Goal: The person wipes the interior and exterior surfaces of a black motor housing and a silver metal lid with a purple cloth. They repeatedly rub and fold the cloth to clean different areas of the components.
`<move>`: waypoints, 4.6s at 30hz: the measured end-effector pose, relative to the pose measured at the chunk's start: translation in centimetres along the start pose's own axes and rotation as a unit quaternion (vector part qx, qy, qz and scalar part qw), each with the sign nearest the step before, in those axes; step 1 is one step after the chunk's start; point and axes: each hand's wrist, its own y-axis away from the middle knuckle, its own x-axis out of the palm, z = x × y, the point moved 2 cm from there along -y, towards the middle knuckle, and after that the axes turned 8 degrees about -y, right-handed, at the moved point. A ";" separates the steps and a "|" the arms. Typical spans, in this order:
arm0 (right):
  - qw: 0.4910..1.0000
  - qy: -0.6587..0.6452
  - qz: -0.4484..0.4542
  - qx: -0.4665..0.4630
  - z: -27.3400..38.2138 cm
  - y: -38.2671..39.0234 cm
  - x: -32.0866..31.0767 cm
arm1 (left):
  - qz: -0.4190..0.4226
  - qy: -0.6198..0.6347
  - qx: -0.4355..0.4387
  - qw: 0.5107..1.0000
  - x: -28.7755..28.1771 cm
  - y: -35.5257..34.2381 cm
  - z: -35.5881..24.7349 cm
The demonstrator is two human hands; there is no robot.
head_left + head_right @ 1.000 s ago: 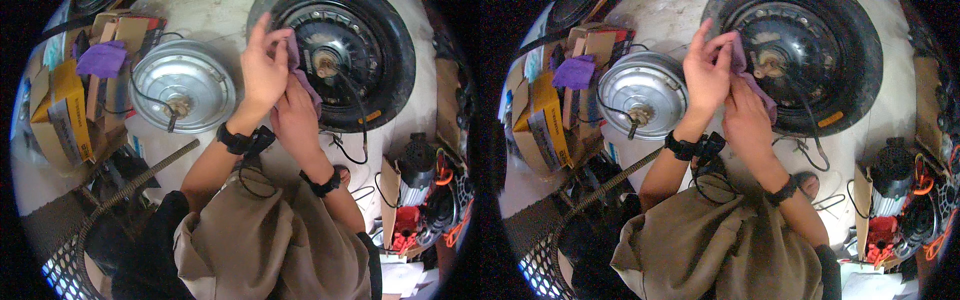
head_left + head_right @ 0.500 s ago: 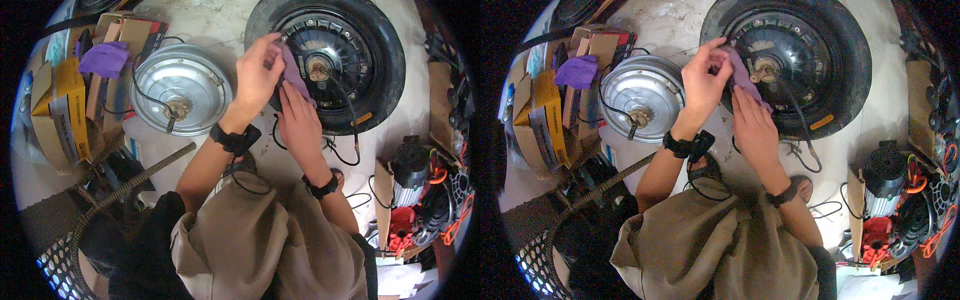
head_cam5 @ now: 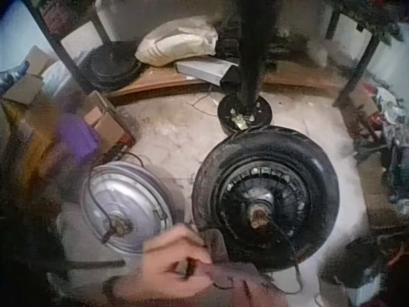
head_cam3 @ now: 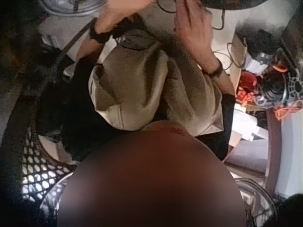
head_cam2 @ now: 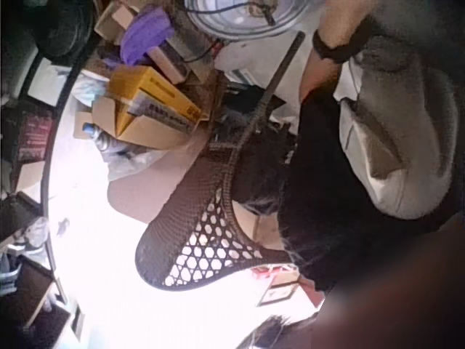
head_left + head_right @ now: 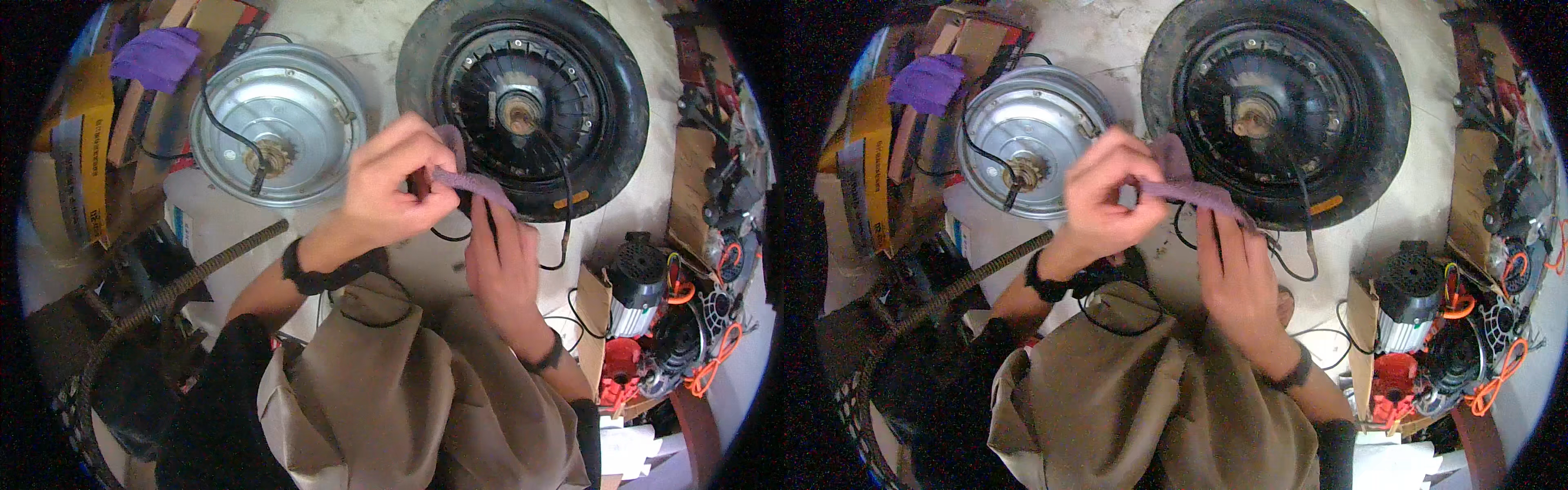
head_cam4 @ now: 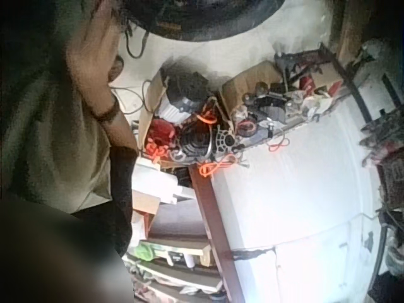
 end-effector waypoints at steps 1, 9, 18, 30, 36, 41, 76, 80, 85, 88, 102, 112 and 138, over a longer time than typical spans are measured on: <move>0.999 0.014 -0.023 -0.029 0.7 -0.3 -2.3 | -0.005 0.007 0.029 1.000 -0.9 -0.9 -0.9; 0.992 0.097 -0.071 0.024 -5.7 -7.2 -12.6 | 0.232 0.165 -0.096 0.954 -0.4 -14.0 -4.5; 0.980 -0.068 -0.073 0.171 -15.1 -6.1 -4.8 | 0.211 -0.057 0.197 0.956 8.9 -14.5 2.7; 0.957 -0.021 0.046 0.286 -14.2 -8.5 -4.7 | 0.261 -0.109 0.246 0.927 8.9 -15.6 2.9; 0.985 0.154 -0.067 0.033 -14.8 -8.2 -3.4 | 0.312 -0.197 0.224 0.902 9.4 -15.9 2.1; 0.973 0.086 -0.148 0.156 -9.2 -7.7 -10.7 | 0.110 -0.145 0.346 0.921 6.1 -13.3 -0.2; 0.977 -0.078 -0.007 0.200 -1.5 -3.7 9.6 | 0.018 -0.208 0.084 0.974 4.7 3.9 10.5; 0.964 -0.149 -0.015 0.220 -2.1 -2.7 10.2 | 0.023 -0.201 0.093 0.975 4.9 3.7 10.3; 0.974 -0.151 -0.030 0.165 -1.3 -2.8 9.4 | 0.040 -0.241 0.060 0.968 4.6 3.3 10.2; 0.955 -0.219 -0.005 0.200 -2.5 -1.1 10.1 | 0.062 -0.260 0.056 0.962 5.1 4.8 9.4; 0.969 -0.104 -0.175 0.139 -5.3 1.2 6.8 | 0.020 -0.165 0.100 0.981 8.3 5.2 8.3; 0.975 -0.097 -0.128 0.155 -4.9 2.5 5.8 | 0.064 -0.129 0.122 0.982 9.7 5.7 6.0; 0.909 -0.043 -0.351 0.218 -8.7 -3.8 1.9 | 0.018 -0.047 0.071 0.996 12.4 3.0 2.3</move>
